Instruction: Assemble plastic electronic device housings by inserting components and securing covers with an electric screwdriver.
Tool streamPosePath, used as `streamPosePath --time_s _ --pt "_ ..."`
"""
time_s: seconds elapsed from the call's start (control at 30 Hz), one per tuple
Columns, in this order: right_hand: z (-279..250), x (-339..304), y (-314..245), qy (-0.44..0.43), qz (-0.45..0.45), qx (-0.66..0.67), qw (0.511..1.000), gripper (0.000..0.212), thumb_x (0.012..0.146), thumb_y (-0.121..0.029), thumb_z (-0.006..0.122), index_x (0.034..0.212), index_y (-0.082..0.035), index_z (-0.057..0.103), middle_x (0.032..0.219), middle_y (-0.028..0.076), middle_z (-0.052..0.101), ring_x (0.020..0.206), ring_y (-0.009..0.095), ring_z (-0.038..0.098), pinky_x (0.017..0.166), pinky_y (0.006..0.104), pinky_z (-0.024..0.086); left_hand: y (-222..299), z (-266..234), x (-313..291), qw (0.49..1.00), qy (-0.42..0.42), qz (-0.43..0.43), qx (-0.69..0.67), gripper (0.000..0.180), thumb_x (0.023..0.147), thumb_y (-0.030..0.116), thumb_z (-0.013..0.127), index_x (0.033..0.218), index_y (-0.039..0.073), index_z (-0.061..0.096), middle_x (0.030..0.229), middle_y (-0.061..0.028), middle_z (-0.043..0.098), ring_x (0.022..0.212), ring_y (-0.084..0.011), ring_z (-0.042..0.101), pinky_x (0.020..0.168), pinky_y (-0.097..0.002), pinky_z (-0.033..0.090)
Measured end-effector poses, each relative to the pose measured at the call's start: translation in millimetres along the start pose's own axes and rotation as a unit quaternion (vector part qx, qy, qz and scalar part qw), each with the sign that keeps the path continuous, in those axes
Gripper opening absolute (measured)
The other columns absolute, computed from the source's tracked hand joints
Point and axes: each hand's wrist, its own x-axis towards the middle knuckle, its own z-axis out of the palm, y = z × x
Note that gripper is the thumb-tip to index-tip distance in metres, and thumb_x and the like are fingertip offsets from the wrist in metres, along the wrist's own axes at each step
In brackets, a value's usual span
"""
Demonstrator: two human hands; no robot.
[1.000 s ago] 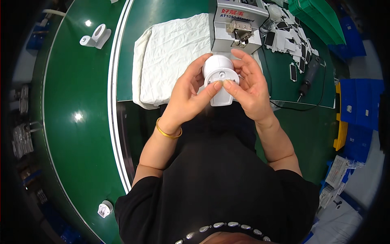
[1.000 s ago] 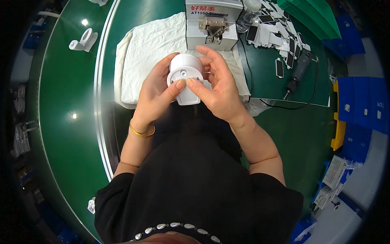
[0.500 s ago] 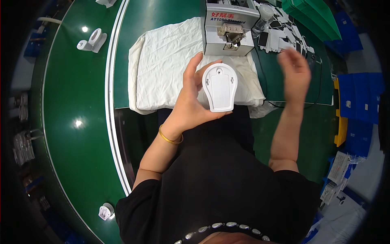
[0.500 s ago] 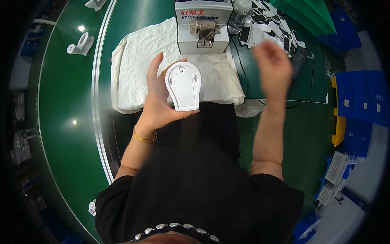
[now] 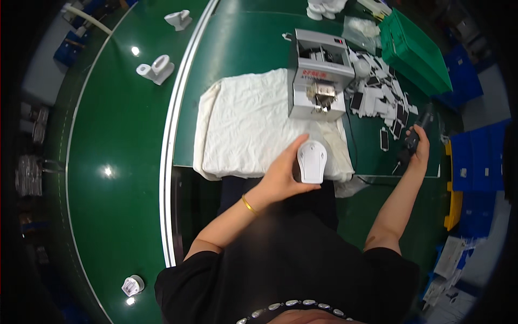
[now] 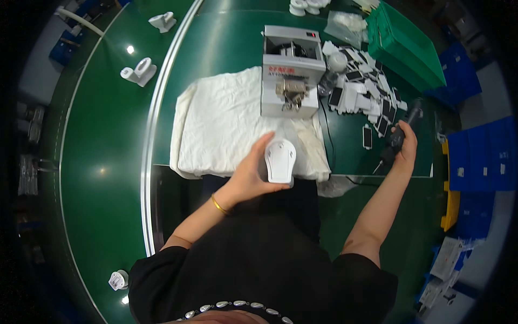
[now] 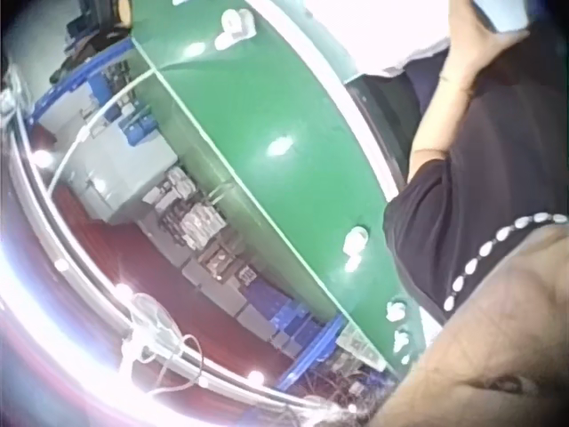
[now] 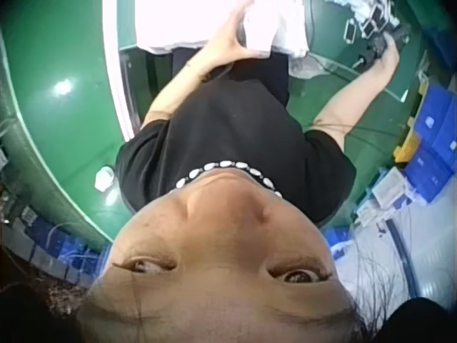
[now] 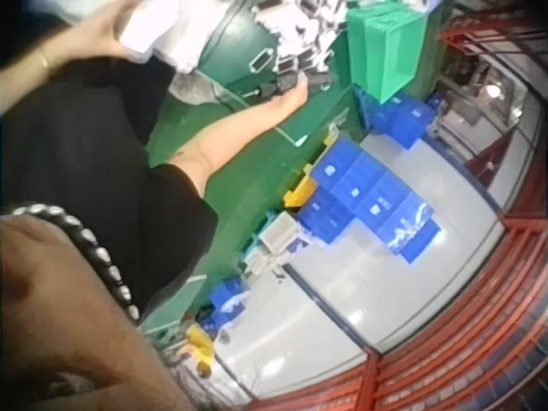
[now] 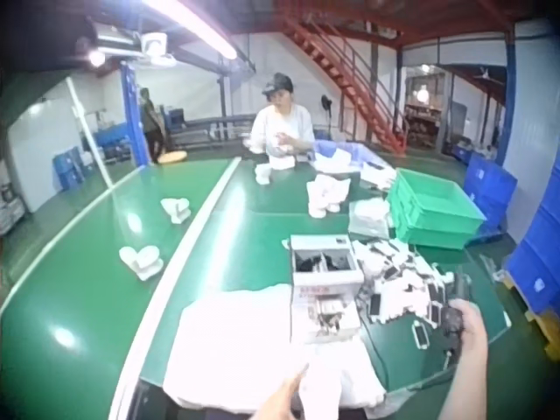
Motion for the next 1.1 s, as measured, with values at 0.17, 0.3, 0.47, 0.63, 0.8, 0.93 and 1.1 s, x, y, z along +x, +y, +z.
streamPosePath --time_s 0.17,0.3,0.47,0.63,0.8,0.93,1.1 --pt "102.2 -90.7 -57.4 -0.282 -0.085 0.361 0.885 0.052 0.086 -0.005 0.059 0.135 -0.005 0.043 0.124 0.020 0.051 0.106 0.029 0.057 0.103 0.0446 0.042 -10.1 2.2 -8.7 0.995 -0.007 0.089 0.044 0.083 0.069 0.025 0.089 0.139 0.009 0.049 0.141 -0.0206 0.049 0.130 -0.0377 0.048 0.108 -0.0414 0.041" --pt "159.1 -111.2 -72.0 -0.386 -0.188 0.266 0.863 0.067 0.088 -0.008 0.061 0.148 -0.015 0.032 0.111 0.013 0.055 0.101 0.024 0.058 0.103 0.0467 0.041 -2.3 4.5 -11.3 0.988 -0.006 0.131 0.076 0.070 0.071 0.023 0.087 0.135 0.017 0.058 0.142 -0.0210 0.047 0.133 -0.0407 0.046 0.106 -0.0436 0.043" --pt "242.5 -127.3 -80.6 -0.297 -0.317 0.191 0.880 0.069 0.083 0.007 0.065 0.144 -0.009 0.036 0.092 0.009 0.057 0.082 0.020 0.060 0.085 0.0401 0.050 -9.7 14.8 -20.4 0.984 0.002 0.133 0.115 0.070 0.072 0.021 0.086 0.135 0.019 0.058 0.140 -0.0227 0.048 0.131 -0.0437 0.047 0.104 -0.0455 0.044" --pt "284.1 -131.8 -81.1 -0.292 -0.383 0.073 0.873 0.064 0.082 0.006 0.070 0.138 -0.001 0.040 0.090 0.006 0.063 0.080 0.018 0.066 0.082 0.0335 0.053 -8.8 10.1 -15.4 0.982 0.023 0.127 0.139 0.073 0.068 0.021 0.087 0.135 0.020 0.058 0.137 -0.0267 0.049 0.123 -0.0449 0.052 0.100 -0.0453 0.046" --pt "283.9 -130.3 -73.9 -0.317 -0.337 0.024 0.886 0.067 0.080 0.004 0.072 0.139 -0.001 0.041 0.088 0.004 0.064 0.083 0.014 0.065 0.081 0.0307 0.053 -0.6 13.3 -10.2 0.981 0.029 0.120 0.151 0.069 0.066 0.020 0.086 0.131 0.018 0.062 0.137 -0.0243 0.051 0.123 -0.0417 0.054 0.099 -0.0446 0.048" --pt "278.5 -136.4 -85.7 -0.390 -0.331 -0.050 0.858 0.062 0.080 0.002 0.073 0.135 -0.003 0.045 0.088 0.004 0.064 0.083 0.014 0.064 0.081 0.0306 0.053 -3.5 17.4 -11.8 0.980 0.034 0.117 0.156 0.074 0.063 0.021 0.089 0.132 0.021 0.061 0.137 -0.0240 0.051 0.120 -0.0415 0.055 0.097 -0.0433 0.049" --pt "294.4 -164.6 -84.0 -0.305 -0.211 0.053 0.927 0.045 0.083 0.002 0.071 0.121 0.000 0.048 0.080 0.005 0.063 0.068 0.012 0.063 0.061 0.0262 0.050 -0.5 21.6 -10.5 0.981 0.042 0.105 0.158 0.072 0.062 0.019 0.088 0.130 0.020 0.064 0.137 -0.0233 0.051 0.118 -0.0393 0.057 0.095 -0.0412 0.050"
